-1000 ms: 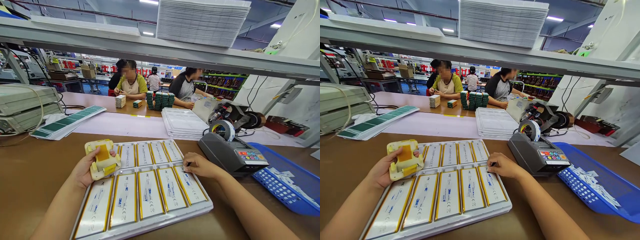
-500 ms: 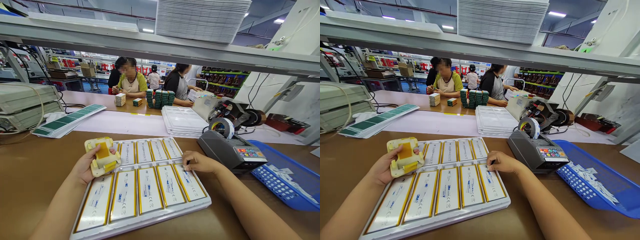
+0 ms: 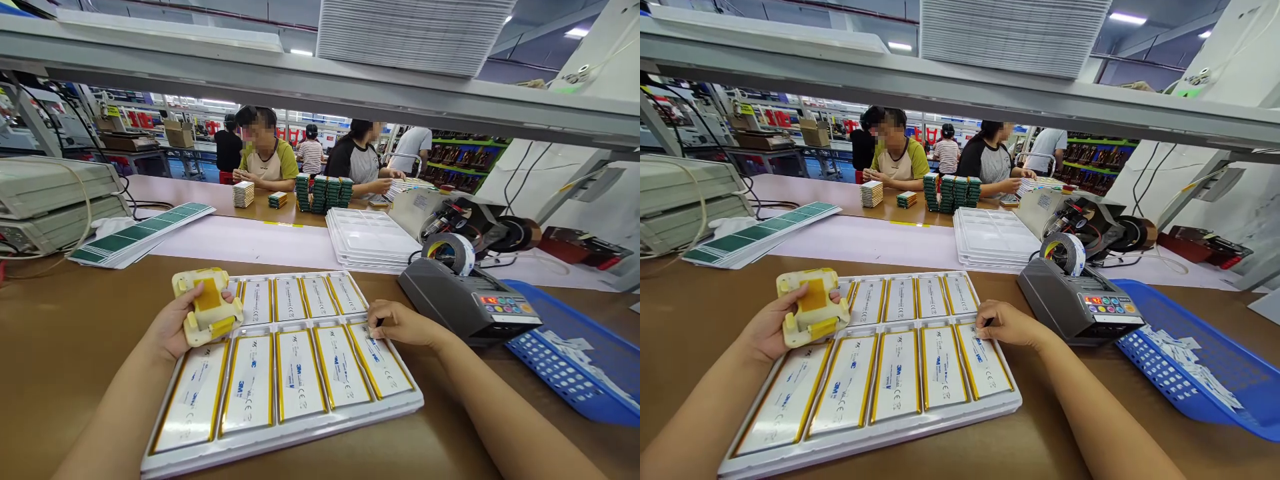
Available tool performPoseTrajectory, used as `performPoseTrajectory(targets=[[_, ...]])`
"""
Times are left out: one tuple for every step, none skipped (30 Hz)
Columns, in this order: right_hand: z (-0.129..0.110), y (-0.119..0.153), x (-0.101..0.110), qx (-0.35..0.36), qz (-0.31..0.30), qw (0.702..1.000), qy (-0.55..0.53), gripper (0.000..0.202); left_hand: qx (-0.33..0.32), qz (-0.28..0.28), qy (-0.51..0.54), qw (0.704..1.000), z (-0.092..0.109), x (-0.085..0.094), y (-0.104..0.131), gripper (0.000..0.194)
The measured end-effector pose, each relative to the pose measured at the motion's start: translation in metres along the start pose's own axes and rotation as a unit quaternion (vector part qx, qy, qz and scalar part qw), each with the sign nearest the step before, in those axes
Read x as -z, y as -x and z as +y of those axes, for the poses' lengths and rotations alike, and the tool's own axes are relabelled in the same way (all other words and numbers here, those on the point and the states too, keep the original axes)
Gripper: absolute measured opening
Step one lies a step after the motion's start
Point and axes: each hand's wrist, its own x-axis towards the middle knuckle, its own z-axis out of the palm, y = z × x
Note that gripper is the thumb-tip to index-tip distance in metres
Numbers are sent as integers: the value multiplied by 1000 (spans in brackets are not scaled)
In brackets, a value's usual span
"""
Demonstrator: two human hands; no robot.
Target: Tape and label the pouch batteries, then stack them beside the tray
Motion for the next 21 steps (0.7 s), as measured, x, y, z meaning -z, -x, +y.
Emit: performPoseTrajectory(targets=[[-1,-1,-1,1,-1,1000,7,26,0,3,-2,1000,0,0,0,29],[-2,-1,-2,1,-3,1000,15,25,-1,0,-2,1000,1,-1,0,28],[-4,-1,-2,0,-6,1000,25,24,-2,-5,-2,1000,1,-1,0,28],[-8,-1,-1,-3,-7,999,35,23,-2,-10,-2,1000,1,-1,0,28],[-11,0,1,-9,-7,999,43,23,-2,-14,-2,1000,1,0,0,28],[-16,1,3,-13,-9,999,44,23,-2,-16,0,1000,1,0,0,28],[-21,4,6,-17,-16,999,35,23,-2,-18,3,1000,1,1,-1,28],[-26,6,9,-19,-30,999,14,24,1,-20,8,1000,1,2,-1,27],[-31,9,12,-20,-48,998,-17,26,5,-23,17,1000,1,3,-2,27],[-35,12,14,-22,-64,996,-53,27,11,-26,27,999,0,4,-3,26],[-39,13,15,-26,-71,993,-88,28,18,-28,37,999,0,4,-3,25],[-42,13,13,-36,-66,991,-114,28,24,-27,45,998,-1,5,-4,25],[-44,11,9,-52,-49,989,-126,28,27,-27,50,998,-1,6,-5,26],[-46,7,3,-70,-28,989,-124,27,28,-28,54,998,-2,6,-5,27],[-46,2,-5,-87,-9,990,-112,24,26,-32,56,998,-2,7,-6,28],[-47,-4,-14,-101,4,991,-93,22,23,-37,57,997,-3,7,-6,29],[-48,-10,-22,-111,13,991,-71,18,19,-42,59,997,-3,8,-6,30],[-49,-16,-30,-118,24,992,-47,15,17,-46,62,997,-3,8,-6,30],[-50,-21,-35,-123,36,991,-25,13,18,-45,64,997,-4,9,-6,29],[-51,-25,-38,-127,45,991,-5,11,19,-42,64,997,-4,10,-6,28],[-53,-28,-39,-129,50,990,12,10,20,-41,62,997,-4,11,-6,27]])
